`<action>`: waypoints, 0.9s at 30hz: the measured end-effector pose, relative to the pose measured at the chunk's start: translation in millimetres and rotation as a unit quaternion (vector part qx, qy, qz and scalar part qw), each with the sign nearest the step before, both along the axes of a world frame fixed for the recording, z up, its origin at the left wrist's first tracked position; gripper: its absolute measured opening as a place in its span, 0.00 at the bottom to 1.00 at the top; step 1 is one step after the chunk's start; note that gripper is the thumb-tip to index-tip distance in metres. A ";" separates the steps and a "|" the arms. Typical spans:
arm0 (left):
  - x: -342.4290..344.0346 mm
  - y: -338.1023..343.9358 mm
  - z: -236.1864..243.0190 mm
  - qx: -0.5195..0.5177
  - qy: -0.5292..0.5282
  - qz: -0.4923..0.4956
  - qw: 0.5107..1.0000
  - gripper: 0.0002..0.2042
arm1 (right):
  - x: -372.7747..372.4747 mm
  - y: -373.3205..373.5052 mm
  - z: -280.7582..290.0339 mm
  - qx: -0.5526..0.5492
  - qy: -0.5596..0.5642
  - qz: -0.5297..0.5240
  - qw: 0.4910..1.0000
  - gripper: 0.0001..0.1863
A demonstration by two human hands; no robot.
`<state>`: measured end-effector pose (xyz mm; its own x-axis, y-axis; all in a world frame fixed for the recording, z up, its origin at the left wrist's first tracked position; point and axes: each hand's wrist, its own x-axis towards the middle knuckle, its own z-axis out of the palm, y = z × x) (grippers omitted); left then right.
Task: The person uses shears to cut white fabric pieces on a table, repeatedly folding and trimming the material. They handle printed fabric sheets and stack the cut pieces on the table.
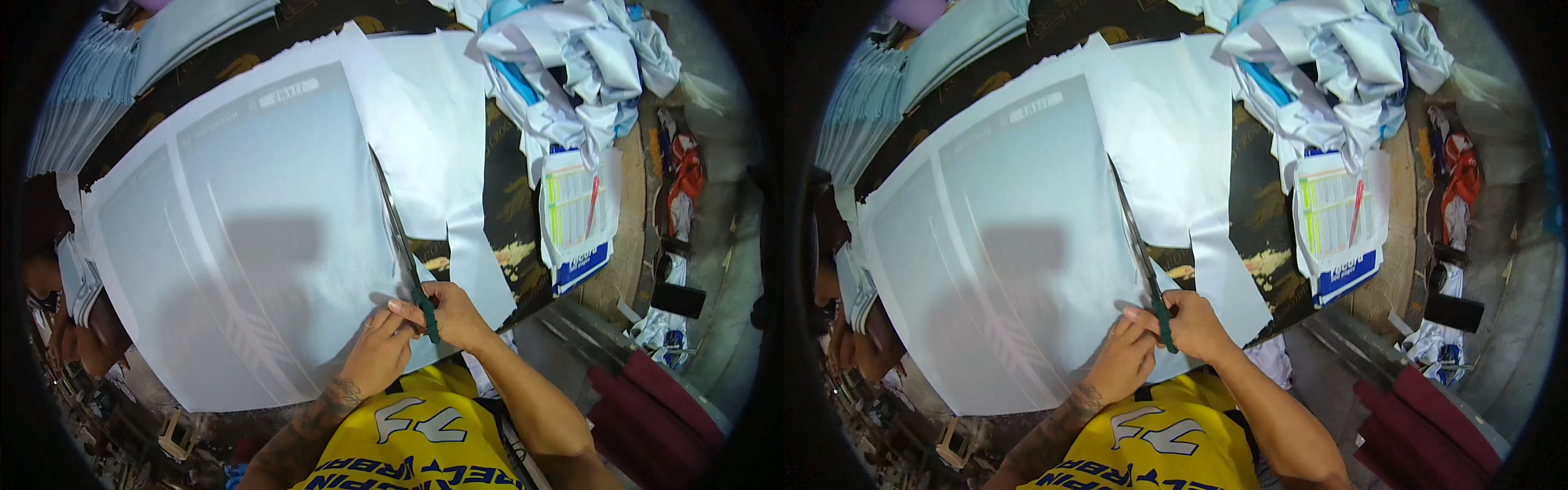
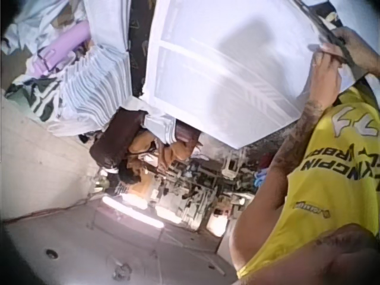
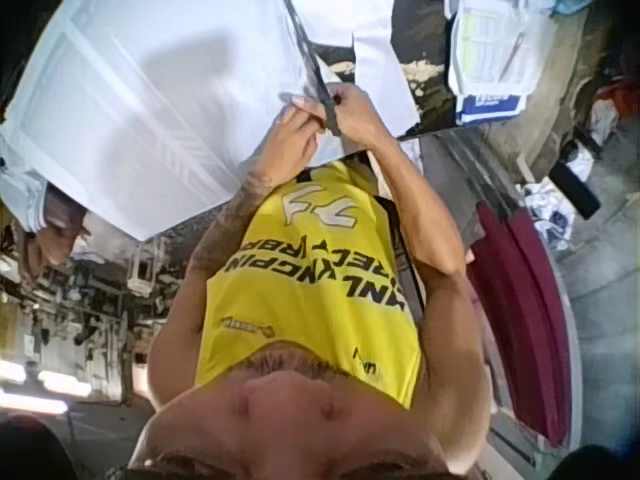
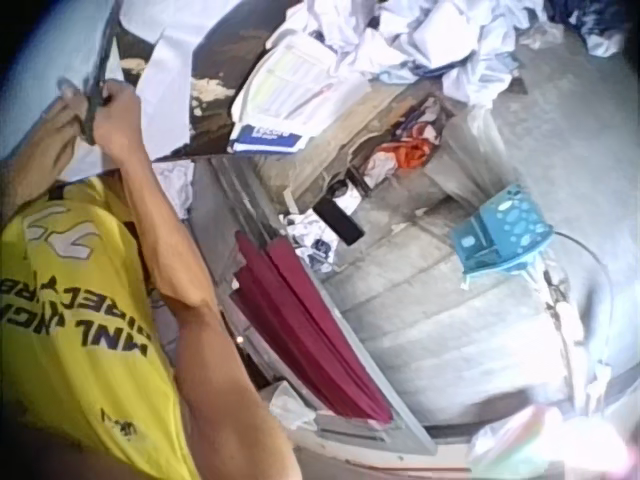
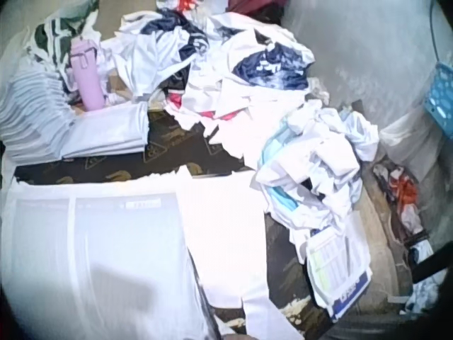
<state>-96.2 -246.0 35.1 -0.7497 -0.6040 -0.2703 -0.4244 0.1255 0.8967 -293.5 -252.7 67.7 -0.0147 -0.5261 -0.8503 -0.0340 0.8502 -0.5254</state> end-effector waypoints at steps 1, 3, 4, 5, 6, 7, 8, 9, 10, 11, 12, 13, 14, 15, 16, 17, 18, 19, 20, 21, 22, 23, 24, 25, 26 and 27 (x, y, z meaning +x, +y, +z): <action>1.9 -0.3 -0.4 0.006 -0.003 -0.004 1.000 0.10 | 0.4 -8.8 2.5 0.028 0.004 0.025 0.999 0.33; 4.0 -1.9 -2.2 0.000 0.008 -0.012 1.000 0.10 | -1.2 -27.2 7.0 0.074 0.000 0.053 0.996 0.34; 4.5 -2.7 -2.7 -0.004 0.017 -0.014 1.000 0.10 | 0.3 -37.3 6.4 0.078 0.005 0.041 0.996 0.34; 4.1 -4.5 -4.1 -0.018 0.025 -0.017 0.999 0.10 | -1.0 -49.4 4.0 0.031 0.029 0.033 0.999 0.34; 4.6 -5.0 -3.3 -0.014 0.029 -0.016 0.999 0.08 | -0.5 -59.8 1.9 0.019 0.046 0.042 0.998 0.34; 3.4 -7.4 -3.8 0.008 0.038 -0.023 0.999 0.08 | -0.5 -71.3 -1.2 0.022 0.063 0.062 0.996 0.34; 4.2 -7.9 -2.1 0.015 0.048 -0.026 0.998 0.07 | -1.2 -77.7 -0.1 0.031 0.031 0.061 0.997 0.36; 3.1 -9.6 -2.0 0.026 0.046 -0.009 0.999 0.07 | -1.7 -86.5 -1.0 0.000 0.022 0.058 0.998 0.36; 4.0 -10.1 -0.4 0.022 0.043 -0.007 0.999 0.07 | -1.3 -92.2 -0.3 0.008 0.030 0.055 0.998 0.36; 3.2 -12.4 -0.8 0.029 0.045 -0.022 0.998 0.07 | -2.2 -97.9 1.6 0.055 0.052 0.066 0.995 0.36; 3.5 -13.9 -0.8 0.035 0.034 -0.024 0.999 0.07 | -3.2 -106.0 1.0 0.023 0.027 0.036 0.999 0.37; 3.8 -14.5 -1.5 0.025 0.032 -0.024 0.999 0.07 | -4.0 -111.1 3.0 0.023 0.037 0.039 0.998 0.38; 3.7 -15.1 -2.9 0.039 0.026 -0.028 0.999 0.07 | -5.0 -118.5 2.4 0.021 0.038 0.049 0.998 0.39; 4.6 -13.4 -3.5 0.036 0.030 -0.030 0.998 0.07 | -5.6 -125.1 1.3 0.004 0.042 0.052 0.998 0.40; 3.8 -12.0 -5.3 0.025 0.040 -0.028 0.999 0.07 | -6.3 -131.0 -0.4 0.017 0.039 0.053 0.998 0.40; 4.5 -9.0 -5.0 0.041 0.034 -0.020 0.998 0.07 | -5.8 -137.1 -3.9 0.008 0.050 0.054 0.997 0.39; 3.2 -7.4 -5.0 0.046 0.034 -0.014 0.998 0.07 | -5.6 -143.9 -8.6 0.008 0.064 0.055 0.996 0.38; 2.8 -6.5 -2.8 0.039 0.037 0.007 0.999 0.07 | -5.5 -150.6 -13.6 -0.004 0.075 0.053 0.996 0.38; 1.6 -7.5 1.0 0.054 0.033 -0.012 0.998 0.08 | -4.6 -156.7 -18.2 -0.037 0.072 0.026 0.996 0.38; 0.4 -11.9 6.3 0.057 0.029 -0.016 0.998 0.09 | -5.7 -161.1 -19.9 -0.005 0.068 0.050 0.996 0.38; -0.7 -21.0 11.7 0.054 0.019 -0.004 0.998 0.09 | -7.7 -166.5 -21.0 -0.011 0.057 0.060 0.997 0.37; -3.1 -36.2 15.0 0.041 0.019 0.037 0.998 0.10 | -13.6 -170.1 -17.8 0.001 0.034 0.073 0.997 0.37; -3.8 -50.4 23.6 0.037 0.014 0.084 0.996 0.11 | -21.4 -173.6 -13.3 -0.004 0.013 0.094 0.995 0.37; -7.3 -69.9 29.8 0.051 -0.014 0.112 0.992 0.12 | -32.4 -176.9 -6.0 -0.013 0.014 0.107 0.994 0.38; -9.4 -100.3 27.3 -0.069 -0.013 0.176 0.982 0.15 | -50.2 -183.4 4.4 -0.006 -0.010 0.138 0.990 0.38; -10.6 -130.4 24.2 -0.160 -0.038 0.226 0.960 0.18 | -69.6 -189.3 15.9 0.006 -0.034 0.171 0.985 0.39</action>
<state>-106.8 -376.4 59.3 -0.3777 -0.9240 -0.0593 -0.5628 0.1783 0.8072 -363.1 -442.0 83.6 0.2186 -0.4801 -0.8496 -0.2838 0.8017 -0.5261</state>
